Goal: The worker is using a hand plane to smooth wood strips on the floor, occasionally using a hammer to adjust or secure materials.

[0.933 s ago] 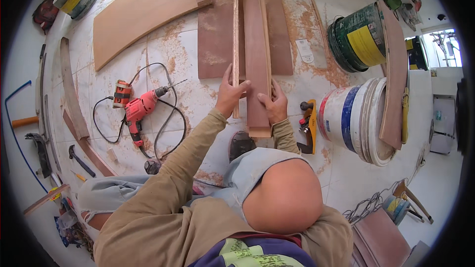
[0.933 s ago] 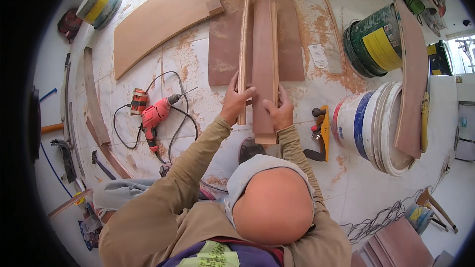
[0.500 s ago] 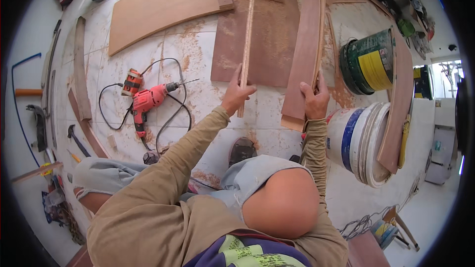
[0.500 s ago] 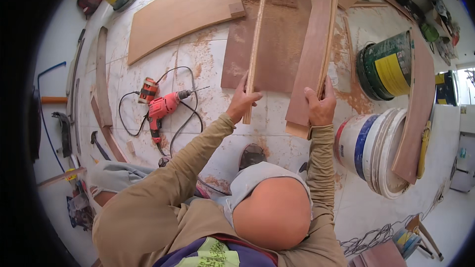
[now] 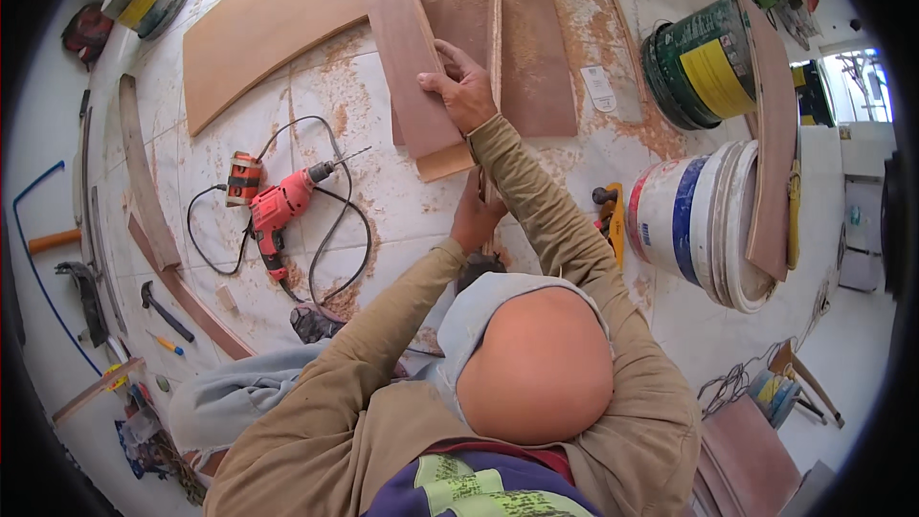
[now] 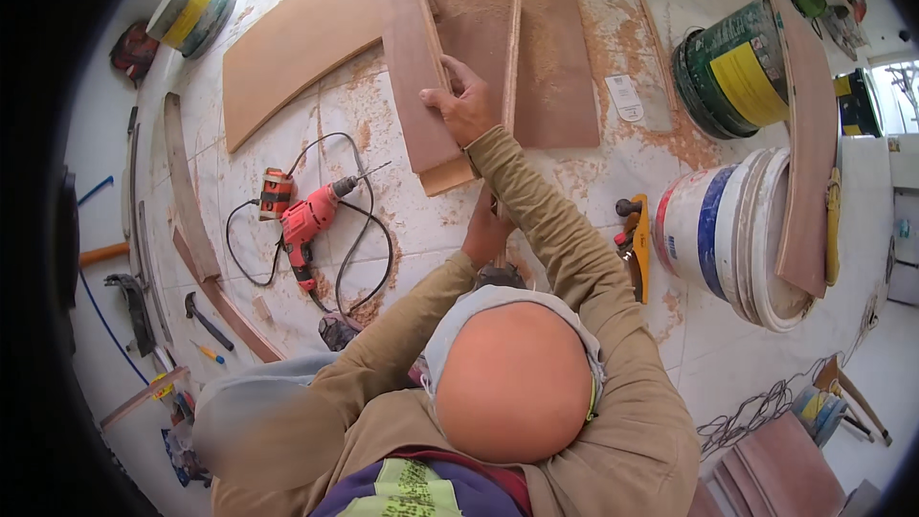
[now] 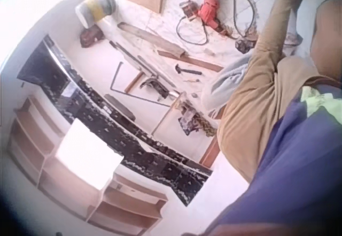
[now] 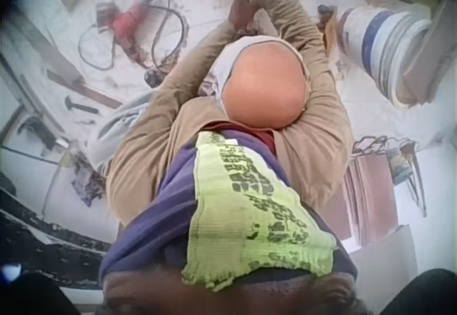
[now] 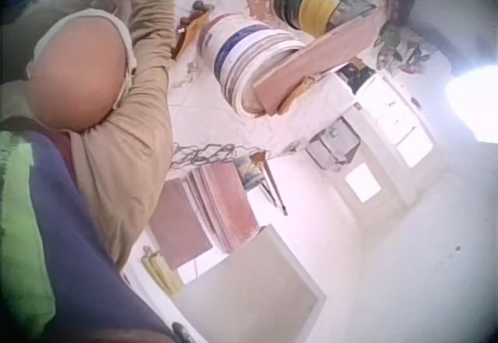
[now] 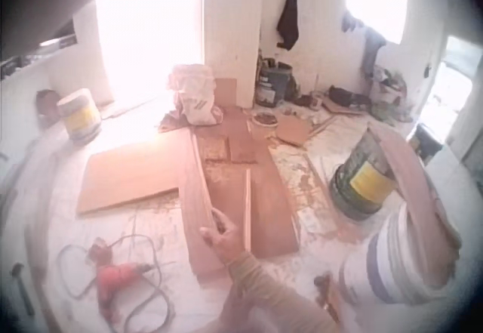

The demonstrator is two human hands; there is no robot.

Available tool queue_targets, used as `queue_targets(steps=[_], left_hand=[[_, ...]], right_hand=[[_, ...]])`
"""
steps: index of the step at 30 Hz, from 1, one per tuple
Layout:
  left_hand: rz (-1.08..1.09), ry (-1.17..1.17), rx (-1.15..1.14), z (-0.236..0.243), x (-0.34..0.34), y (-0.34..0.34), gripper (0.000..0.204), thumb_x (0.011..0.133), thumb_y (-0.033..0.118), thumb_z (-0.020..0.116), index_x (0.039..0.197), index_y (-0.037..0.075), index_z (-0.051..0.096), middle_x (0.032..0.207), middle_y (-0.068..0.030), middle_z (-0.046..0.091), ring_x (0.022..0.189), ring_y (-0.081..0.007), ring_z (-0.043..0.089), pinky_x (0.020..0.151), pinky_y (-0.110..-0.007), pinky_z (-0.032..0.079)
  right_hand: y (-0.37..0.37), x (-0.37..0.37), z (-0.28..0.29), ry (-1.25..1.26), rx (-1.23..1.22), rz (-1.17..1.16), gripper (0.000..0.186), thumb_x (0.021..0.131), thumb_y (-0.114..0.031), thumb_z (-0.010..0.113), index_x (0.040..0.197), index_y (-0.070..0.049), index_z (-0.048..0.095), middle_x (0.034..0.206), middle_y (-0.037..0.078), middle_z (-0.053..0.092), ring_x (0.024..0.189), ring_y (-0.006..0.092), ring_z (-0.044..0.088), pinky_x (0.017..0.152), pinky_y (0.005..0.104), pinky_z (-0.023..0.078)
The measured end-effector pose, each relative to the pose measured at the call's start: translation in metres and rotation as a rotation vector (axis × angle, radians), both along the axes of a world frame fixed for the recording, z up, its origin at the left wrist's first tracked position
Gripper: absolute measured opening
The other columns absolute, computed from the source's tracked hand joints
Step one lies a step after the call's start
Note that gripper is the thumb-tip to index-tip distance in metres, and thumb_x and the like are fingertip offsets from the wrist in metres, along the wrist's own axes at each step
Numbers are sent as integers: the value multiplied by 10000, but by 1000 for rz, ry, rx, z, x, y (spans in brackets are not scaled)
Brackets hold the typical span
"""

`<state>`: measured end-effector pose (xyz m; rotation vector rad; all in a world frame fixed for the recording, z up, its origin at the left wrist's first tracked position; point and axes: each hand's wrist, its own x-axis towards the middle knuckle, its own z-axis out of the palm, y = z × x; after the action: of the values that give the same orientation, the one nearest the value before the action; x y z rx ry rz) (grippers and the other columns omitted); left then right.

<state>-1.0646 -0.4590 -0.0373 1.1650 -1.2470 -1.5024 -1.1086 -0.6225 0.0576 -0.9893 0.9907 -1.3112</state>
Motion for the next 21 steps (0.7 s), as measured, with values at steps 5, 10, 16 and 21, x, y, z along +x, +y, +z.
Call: queue_targets(steps=[5, 10, 16, 21], left_hand=[[-43, -17, 199, 7, 35, -3, 862, 789, 122, 708, 1546, 38, 305, 1214, -184, 611, 1027, -236, 613, 916, -362, 511], [-1, 45, 186, 9, 40, -28, 932, 780, 99, 685, 1609, 125, 260, 1218, -187, 598, 1019, -215, 596, 873, -341, 524], [88, -6, 21, 4, 13, -77, 920, 763, 117, 714, 1588, 61, 309, 1313, -223, 488, 1113, -272, 562, 959, -362, 491], [111, -147, 23, -6, -5, -50, 910, 768, 119, 691, 1585, 39, 298, 1241, -207, 479, 1104, -316, 541, 998, -376, 464]], right_hand=[[11, -87, 8, 44, -56, -316, 670, 832, -60, 731, 1433, 96, 481, 1078, 149, 709, 894, 158, 685, 770, 263, 565], [-1, -274, -47, 651, 35, -410, 637, 852, -92, 730, 1429, 73, 517, 1192, 187, 691, 976, 175, 690, 846, 285, 567], [-6, -349, -90, 662, 145, -428, 619, 841, -64, 715, 1427, 40, 542, 1323, 206, 650, 1174, 217, 647, 948, 325, 546], [20, -327, -83, 1403, 187, -459, 512, 811, -93, 662, 1317, -17, 648, 1225, 226, 690, 1100, 313, 693, 952, 372, 544]])
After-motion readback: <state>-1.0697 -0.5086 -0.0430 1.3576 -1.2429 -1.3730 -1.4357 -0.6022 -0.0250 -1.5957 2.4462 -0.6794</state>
